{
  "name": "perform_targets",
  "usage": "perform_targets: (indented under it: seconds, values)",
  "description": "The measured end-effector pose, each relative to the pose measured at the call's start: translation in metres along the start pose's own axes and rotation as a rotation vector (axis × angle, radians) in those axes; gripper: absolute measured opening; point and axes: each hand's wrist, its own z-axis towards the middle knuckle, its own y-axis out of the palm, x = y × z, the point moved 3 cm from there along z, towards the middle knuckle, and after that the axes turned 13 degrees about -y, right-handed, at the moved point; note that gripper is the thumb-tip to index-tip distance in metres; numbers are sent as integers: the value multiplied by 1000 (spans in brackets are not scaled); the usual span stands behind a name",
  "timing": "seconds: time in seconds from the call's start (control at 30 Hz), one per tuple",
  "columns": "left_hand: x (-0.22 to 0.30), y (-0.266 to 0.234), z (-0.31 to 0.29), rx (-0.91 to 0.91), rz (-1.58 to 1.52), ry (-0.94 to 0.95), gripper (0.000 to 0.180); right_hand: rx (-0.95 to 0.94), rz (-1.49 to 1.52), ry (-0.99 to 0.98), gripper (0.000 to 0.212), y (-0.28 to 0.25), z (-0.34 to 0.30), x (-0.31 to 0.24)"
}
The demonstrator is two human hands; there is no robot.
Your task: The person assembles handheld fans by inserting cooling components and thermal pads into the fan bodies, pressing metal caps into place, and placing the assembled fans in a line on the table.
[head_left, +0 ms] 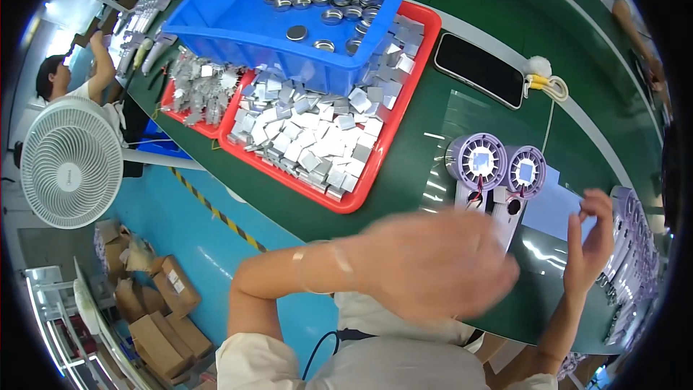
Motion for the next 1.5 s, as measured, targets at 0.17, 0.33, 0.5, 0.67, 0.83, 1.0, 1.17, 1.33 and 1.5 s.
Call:
perform_targets:
  seconds: [0.17,0.33,0.5,0.67,0.83,1.0,1.17,1.33,1.5]
  values:
    - [-77,-78,-30,-326,415,-804,38,43,14,164,17,-24,-56,23]
    - [-90,-80,-38,-502,560,-811,32,77,29,212,13,-20,-77,35]
    - [-95,-66,-39,-580,627,-753,20,46,-50,140,13,-19,-73,18]
    - [-89,-61,-39,-520,552,-762,17,31,-108,93,15,-20,-72,12]
    - [-89,-63,-40,-585,581,-802,17,34,-70,79,16,-18,-69,9]
    - [-90,-54,-35,-601,677,-652,19,6,-99,41,18,-20,-68,3]
    - [-89,-60,-37,-319,522,-687,20,7,-112,-32,22,-19,-60,-7]
    - [-29,-21,-9,-285,-314,-1104,14,11,-44,-382,33,-3,-40,-41]
    - [7,39,19,-479,-962,-990,21,28,-152,-593,39,17,-15,-71]
